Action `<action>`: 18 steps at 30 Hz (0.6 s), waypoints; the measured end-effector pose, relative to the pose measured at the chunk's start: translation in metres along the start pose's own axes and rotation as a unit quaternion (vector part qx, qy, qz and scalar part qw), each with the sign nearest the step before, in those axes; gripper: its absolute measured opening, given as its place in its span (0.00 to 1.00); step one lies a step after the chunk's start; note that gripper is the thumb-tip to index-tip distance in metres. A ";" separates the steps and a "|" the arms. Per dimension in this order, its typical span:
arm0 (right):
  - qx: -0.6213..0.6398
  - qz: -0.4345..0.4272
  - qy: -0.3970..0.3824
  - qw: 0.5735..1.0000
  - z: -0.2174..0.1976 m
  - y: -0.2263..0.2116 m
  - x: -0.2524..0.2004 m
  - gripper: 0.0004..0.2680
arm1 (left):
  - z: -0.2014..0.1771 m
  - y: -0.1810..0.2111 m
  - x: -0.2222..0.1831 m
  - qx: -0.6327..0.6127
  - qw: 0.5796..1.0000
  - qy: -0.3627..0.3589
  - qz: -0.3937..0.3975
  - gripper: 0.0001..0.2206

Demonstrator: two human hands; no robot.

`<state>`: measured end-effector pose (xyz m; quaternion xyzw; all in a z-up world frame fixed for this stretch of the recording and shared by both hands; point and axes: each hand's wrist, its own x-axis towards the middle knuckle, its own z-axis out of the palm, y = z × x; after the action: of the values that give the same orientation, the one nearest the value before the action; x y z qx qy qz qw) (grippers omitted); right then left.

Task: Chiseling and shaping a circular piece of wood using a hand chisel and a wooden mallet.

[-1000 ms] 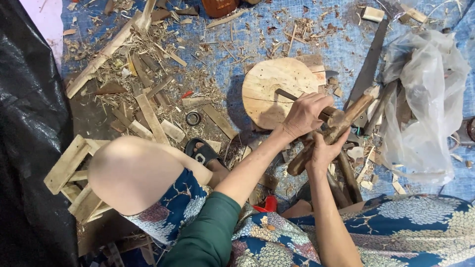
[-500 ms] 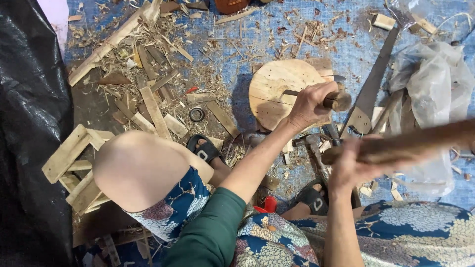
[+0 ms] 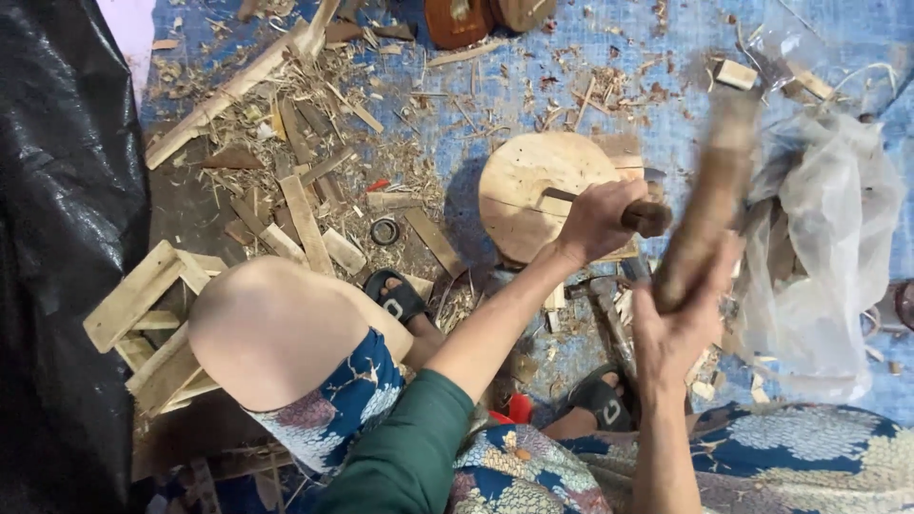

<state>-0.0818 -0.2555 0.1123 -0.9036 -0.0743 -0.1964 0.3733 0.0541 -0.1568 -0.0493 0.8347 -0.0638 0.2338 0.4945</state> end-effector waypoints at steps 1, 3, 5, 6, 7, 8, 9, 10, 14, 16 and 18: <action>0.074 -0.038 0.043 0.996 0.001 0.014 -0.003 0.37 | 0.003 -0.008 0.001 -0.032 0.999 0.010 0.014 0.14; 0.142 -0.064 0.082 0.984 0.001 0.018 -0.014 0.43 | 0.001 -0.006 -0.013 -0.068 0.997 0.010 0.019 0.18; 0.089 -0.033 0.068 0.993 0.006 -0.008 0.001 0.24 | -0.018 0.010 -0.004 0.027 0.999 0.034 0.021 0.09; 0.091 -0.038 0.073 0.992 0.004 -0.006 0.000 0.24 | -0.020 0.015 -0.003 0.028 0.999 0.037 0.028 0.09; 0.073 0.009 0.024 0.997 0.002 -0.004 0.000 0.29 | -0.022 0.019 -0.002 0.009 0.999 0.027 0.040 0.13; 0.055 0.056 -0.029 0.996 -0.001 -0.001 0.001 0.35 | -0.022 0.023 -0.001 -0.010 0.999 0.016 0.050 0.17; 0.057 0.051 -0.028 0.997 0.004 0.011 0.006 0.35 | -0.016 0.015 -0.001 -0.008 0.998 0.020 0.053 0.17; 0.063 0.107 -0.002 0.992 0.009 0.021 0.002 0.37 | -0.012 0.008 -0.010 0.010 0.998 0.010 0.057 0.17; 0.126 0.192 0.041 0.972 0.034 0.047 -0.010 0.38 | -0.004 0.004 -0.024 0.063 0.988 -0.025 0.136 0.19; 0.119 0.222 0.022 0.967 0.040 0.051 -0.022 0.39 | 0.026 -0.019 -0.051 0.091 0.982 -0.035 0.161 0.16; 0.109 0.256 0.000 0.960 0.050 0.061 -0.029 0.39 | 0.032 -0.022 -0.066 0.117 0.975 -0.049 0.182 0.12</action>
<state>-0.0765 -0.2636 0.0287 -0.8463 0.1391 -0.0851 0.5071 0.0140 -0.1809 -0.1091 0.8716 -0.2112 0.2842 0.3390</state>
